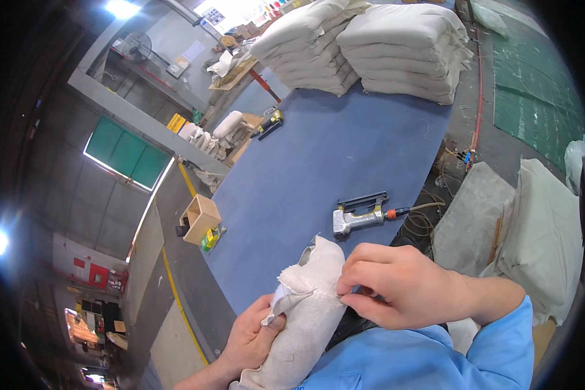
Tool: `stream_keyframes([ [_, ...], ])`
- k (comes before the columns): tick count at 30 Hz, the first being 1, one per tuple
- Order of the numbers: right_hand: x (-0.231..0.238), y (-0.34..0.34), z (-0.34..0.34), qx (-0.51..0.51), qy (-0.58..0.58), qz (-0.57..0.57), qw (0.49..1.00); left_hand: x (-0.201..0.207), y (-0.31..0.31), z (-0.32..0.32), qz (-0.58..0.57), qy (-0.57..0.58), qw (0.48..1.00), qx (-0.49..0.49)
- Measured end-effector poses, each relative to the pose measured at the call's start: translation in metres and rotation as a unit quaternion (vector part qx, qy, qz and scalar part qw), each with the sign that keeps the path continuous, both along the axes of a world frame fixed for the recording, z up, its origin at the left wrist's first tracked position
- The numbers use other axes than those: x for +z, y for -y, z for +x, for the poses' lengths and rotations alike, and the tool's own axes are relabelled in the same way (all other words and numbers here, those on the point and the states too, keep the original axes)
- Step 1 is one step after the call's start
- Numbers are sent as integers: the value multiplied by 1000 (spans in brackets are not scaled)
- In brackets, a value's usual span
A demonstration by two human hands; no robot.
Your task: The person wraps a white fabric cover around a cushion base, folds and tucks the edges, and uses a staple gun to secure the fabric. The person repeats this process on multiple cushions, stacking completed units on the table.
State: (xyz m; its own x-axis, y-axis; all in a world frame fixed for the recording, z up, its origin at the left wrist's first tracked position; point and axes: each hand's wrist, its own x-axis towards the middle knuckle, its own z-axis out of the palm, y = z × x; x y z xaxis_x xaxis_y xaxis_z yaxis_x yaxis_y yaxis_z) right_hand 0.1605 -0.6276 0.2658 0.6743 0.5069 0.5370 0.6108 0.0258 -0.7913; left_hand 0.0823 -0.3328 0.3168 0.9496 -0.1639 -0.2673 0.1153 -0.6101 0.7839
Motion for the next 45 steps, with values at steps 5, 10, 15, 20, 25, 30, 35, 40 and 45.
stream_keyframes([
  [5, -2, 1, 18, -5, -23, -21, 999, -1, -3, -1, -8, -12, 1000, 2],
  [10, -71, -11, 47, -17, -252, 114, 961, 4, -4, -4, 12, -3, 1000, -3],
  [15, -173, -86, 36, -39, -289, 204, 934, 16, 3, 2, 41, -14, 998, -40],
  [20, -166, -142, 26, -13, -334, 419, 844, 16, -9, 2, 34, -102, 994, -28],
  [25, -83, -150, 39, -73, -135, 441, 884, -1, -22, 12, -58, -58, 995, 61],
  [30, -3, -157, 79, -128, 253, 315, 905, -4, -19, 61, -121, -15, 984, 129],
  [35, 7, -178, 83, -85, 303, 251, 915, -24, -32, 62, -156, -61, 973, 159],
  [40, 16, -202, 61, 10, 292, 264, 919, -24, -38, 59, -161, -87, 964, 191],
  [45, 30, -209, 55, 110, 298, 195, 928, -28, -49, 55, -172, -94, 956, 216],
])
